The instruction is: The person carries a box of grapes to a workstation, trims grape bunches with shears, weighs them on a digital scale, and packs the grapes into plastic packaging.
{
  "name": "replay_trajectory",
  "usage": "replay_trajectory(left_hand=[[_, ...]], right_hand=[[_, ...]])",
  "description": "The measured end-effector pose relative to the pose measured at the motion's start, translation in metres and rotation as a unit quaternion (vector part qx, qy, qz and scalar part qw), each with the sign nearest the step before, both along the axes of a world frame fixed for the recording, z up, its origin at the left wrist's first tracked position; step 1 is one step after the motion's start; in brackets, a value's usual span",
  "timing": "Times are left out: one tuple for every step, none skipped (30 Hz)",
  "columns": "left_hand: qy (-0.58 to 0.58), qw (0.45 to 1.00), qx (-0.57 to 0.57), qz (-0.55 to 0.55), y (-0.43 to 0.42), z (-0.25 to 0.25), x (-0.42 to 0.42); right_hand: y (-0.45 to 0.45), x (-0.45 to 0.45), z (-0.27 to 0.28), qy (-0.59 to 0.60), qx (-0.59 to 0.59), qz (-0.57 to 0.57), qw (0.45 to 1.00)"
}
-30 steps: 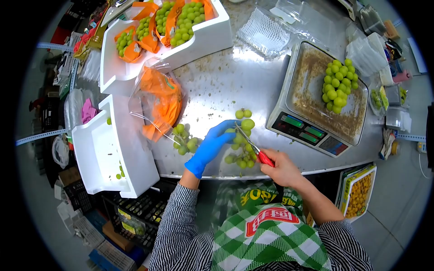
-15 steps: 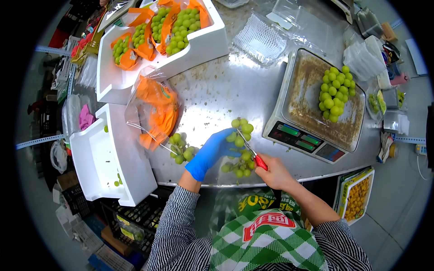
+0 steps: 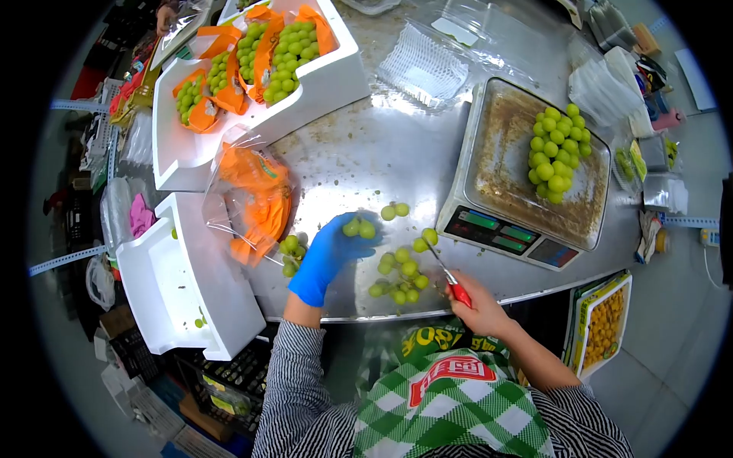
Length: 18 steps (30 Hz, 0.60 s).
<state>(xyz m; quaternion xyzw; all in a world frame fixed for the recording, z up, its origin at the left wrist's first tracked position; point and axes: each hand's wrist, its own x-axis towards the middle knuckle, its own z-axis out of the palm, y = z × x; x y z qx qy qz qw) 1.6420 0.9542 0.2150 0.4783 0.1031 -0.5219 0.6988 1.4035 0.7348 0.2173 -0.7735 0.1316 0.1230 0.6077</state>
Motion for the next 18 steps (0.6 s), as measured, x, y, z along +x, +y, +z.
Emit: replay_trajectory(left_hand=[[-0.015,1.0,-0.002,0.0,-0.003,0.01,0.002],[-0.032,0.999,-0.014,-0.004,-0.008,0.018,0.004],[-0.049,0.998,-0.026,-0.009,-0.015,0.025,0.006],[-0.066,0.997,-0.039,-0.013,-0.023,0.033,0.007],[-0.105,0.993,-0.049,-0.023,-0.036,0.044,0.007],[-0.132,0.987,-0.071,-0.049,-0.049,0.051,0.008],[-0.147,0.983,-0.094,-0.064,-0.064,0.057,0.008],[-0.163,0.976,-0.116,-0.08,-0.08,0.063,0.007],[-0.135,0.977,-0.143,-0.079,-0.096,0.068,0.006],[-0.106,0.977,-0.169,-0.079,-0.113,0.074,0.004],[-0.077,0.975,-0.194,-0.08,-0.128,0.078,0.003],[-0.072,0.977,-0.186,-0.081,-0.143,0.078,0.002],[-0.066,0.978,-0.178,-0.081,-0.158,0.075,0.001],[-0.061,0.98,-0.168,-0.082,-0.171,0.073,0.0],[-0.072,0.983,-0.15,-0.081,-0.182,0.072,-0.002],[-0.159,0.973,-0.128,-0.104,-0.191,0.069,-0.006],[-0.244,0.956,-0.106,-0.124,-0.199,0.067,-0.009],[-0.253,0.955,-0.093,-0.123,-0.204,0.067,-0.012]], right_hand=[[-0.003,-0.012,0.0,0.026,0.009,-0.015,1.0],[-0.007,-0.023,-0.001,0.038,-0.013,-0.024,0.999],[-0.011,-0.034,-0.004,0.05,-0.034,-0.032,0.998],[-0.014,-0.044,-0.006,0.063,-0.055,-0.041,0.996],[-0.016,-0.053,-0.006,0.069,-0.057,-0.053,0.995],[-0.015,-0.059,-0.005,0.063,-0.075,-0.051,0.994],[-0.015,-0.065,-0.004,0.056,-0.093,-0.049,0.993],[-0.016,-0.069,-0.003,0.049,-0.112,-0.049,0.991],[-0.016,-0.07,0.0,0.054,-0.113,-0.041,0.991],[-0.015,-0.072,0.001,0.047,-0.128,-0.037,0.99],[-0.014,-0.074,-0.001,0.04,-0.143,-0.033,0.988],[-0.013,-0.077,-0.003,0.034,-0.157,-0.031,0.987],[-0.012,-0.08,-0.006,0.027,-0.15,-0.031,0.988],[-0.012,-0.082,-0.006,0.03,-0.143,-0.038,0.989],[-0.012,-0.082,-0.006,0.032,-0.136,-0.045,0.989],[-0.012,-0.083,-0.005,0.034,-0.128,-0.052,0.99],[-0.011,-0.083,-0.004,0.038,-0.127,-0.058,0.989],[-0.011,-0.085,-0.003,0.037,-0.128,-0.067,0.989]])
